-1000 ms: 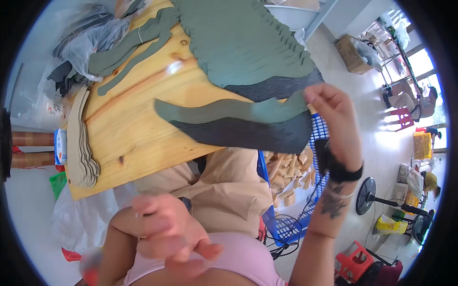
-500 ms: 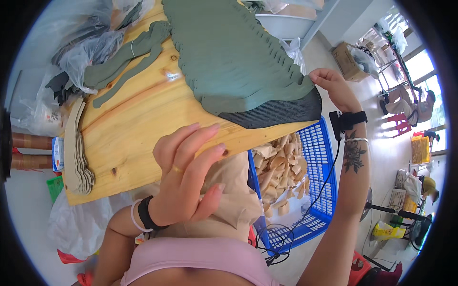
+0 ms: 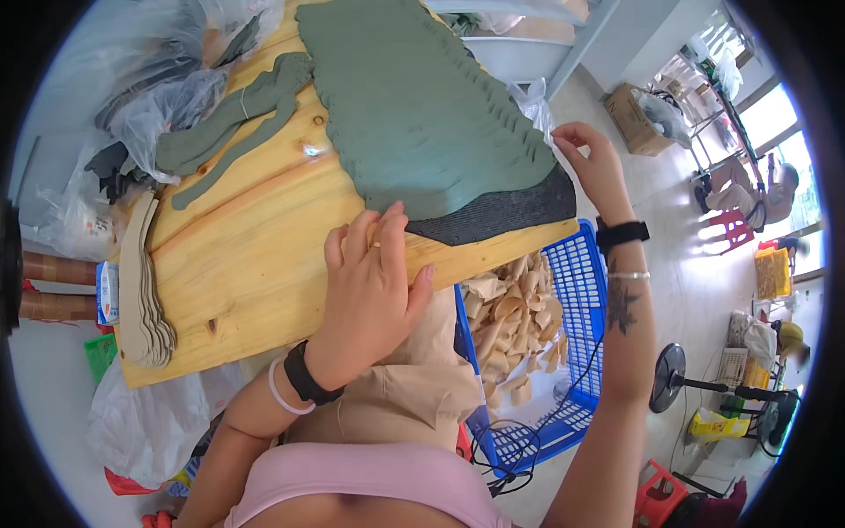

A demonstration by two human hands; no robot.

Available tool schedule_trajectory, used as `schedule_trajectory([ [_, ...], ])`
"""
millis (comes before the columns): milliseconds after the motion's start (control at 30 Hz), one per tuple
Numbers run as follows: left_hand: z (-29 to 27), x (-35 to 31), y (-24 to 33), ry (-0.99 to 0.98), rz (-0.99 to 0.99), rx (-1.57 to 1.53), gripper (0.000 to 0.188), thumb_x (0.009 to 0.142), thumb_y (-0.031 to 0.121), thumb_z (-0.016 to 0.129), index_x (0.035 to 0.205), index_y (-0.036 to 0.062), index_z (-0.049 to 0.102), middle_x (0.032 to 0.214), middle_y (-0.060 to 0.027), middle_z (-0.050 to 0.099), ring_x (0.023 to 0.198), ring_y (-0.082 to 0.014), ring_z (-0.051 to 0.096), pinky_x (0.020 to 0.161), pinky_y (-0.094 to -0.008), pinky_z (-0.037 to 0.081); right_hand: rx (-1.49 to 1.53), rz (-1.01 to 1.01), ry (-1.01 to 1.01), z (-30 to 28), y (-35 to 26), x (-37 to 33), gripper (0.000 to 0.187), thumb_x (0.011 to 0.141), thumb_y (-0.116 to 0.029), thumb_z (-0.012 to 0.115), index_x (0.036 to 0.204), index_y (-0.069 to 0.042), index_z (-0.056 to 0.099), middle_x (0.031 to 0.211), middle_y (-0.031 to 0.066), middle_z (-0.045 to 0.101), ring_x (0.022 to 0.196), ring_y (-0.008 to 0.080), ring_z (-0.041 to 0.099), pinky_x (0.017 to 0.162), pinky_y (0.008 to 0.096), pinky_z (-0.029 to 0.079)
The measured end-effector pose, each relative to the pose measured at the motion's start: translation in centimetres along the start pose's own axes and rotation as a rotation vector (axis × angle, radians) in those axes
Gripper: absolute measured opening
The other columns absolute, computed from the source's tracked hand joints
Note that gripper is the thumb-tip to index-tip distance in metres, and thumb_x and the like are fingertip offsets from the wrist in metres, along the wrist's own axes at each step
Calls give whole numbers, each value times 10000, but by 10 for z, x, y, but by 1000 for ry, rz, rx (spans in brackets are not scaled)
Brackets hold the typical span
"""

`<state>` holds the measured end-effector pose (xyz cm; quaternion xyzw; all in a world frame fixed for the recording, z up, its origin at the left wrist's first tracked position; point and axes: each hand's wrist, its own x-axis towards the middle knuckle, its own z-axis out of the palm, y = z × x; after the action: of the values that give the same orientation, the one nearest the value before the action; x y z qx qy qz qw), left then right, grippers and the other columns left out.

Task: Peeling off protective paper from adhesive shoe upper components and stacking them.

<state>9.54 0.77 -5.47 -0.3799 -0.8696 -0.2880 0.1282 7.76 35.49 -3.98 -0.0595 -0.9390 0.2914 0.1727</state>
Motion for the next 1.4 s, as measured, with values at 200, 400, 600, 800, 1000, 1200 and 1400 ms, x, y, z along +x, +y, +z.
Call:
schedule_trajectory([
  [200, -1, -4, -4, 16, -22, 52, 539, 829, 186, 645, 1254, -57, 419, 1288, -216, 536, 1187, -367, 443, 1010, -534, 284, -348, -237, 65, 18, -89, -47, 266, 829, 3, 580, 1026, -114, 717, 1019, 35, 696, 997, 233, 594, 857, 362, 379],
  [400, 1, -2, -4, 58, -8, 20, 519, 830, 221, 637, 1226, -57, 451, 1231, -196, 562, 1186, -344, 450, 997, -521, 310, -554, -149, 50, 33, -115, -67, 254, 832, -20, 581, 1049, -78, 699, 1098, 22, 686, 1034, 221, 570, 889, 384, 335],
  [600, -7, -10, -21, 72, -38, -62, 491, 834, 199, 641, 1216, -53, 463, 1325, -204, 524, 1203, -348, 444, 1005, -514, 299, -753, -169, 15, 54, -129, -72, 264, 887, -89, 556, 1131, -81, 657, 1137, 46, 662, 1078, 256, 548, 942, 435, 331],
  [800, -106, -50, -28, 255, -45, -48, 370, 825, 194, 680, 1141, 38, 567, 1272, -144, 586, 1200, -326, 481, 996, -508, 330, -638, -67, 10, 50, -129, -66, 276, 871, -61, 534, 1129, -79, 629, 1159, 77, 622, 1131, 284, 523, 959, 459, 352],
  [1000, -212, -133, -108, 233, -342, 217, 177, 815, 90, 689, 970, 14, 653, 1080, -117, 674, 988, -329, 620, 857, -395, 487, -252, -278, 79, 86, -200, -99, 215, 896, -47, 522, 1091, -84, 607, 1141, 108, 594, 1142, 295, 522, 994, 439, 342],
  [1200, -236, -147, -110, 106, -439, 180, 204, 827, 105, 688, 993, -6, 644, 1069, -134, 667, 974, -347, 618, 856, -394, 495, -478, -228, 23, 87, -187, -86, 348, 905, -71, 536, 1247, -103, 589, 1305, 99, 576, 1238, 307, 488, 1048, 487, 277],
  [1400, -180, -88, -76, -93, -27, -146, 248, 870, 172, 666, 1042, -5, 643, 1105, -164, 635, 1040, -349, 598, 890, -406, 490, -624, -212, -352, 55, -157, -39, 598, 836, -61, 636, 1382, -276, 520, 1415, 104, 521, 1274, 271, 504, 1077, 502, 268],
])
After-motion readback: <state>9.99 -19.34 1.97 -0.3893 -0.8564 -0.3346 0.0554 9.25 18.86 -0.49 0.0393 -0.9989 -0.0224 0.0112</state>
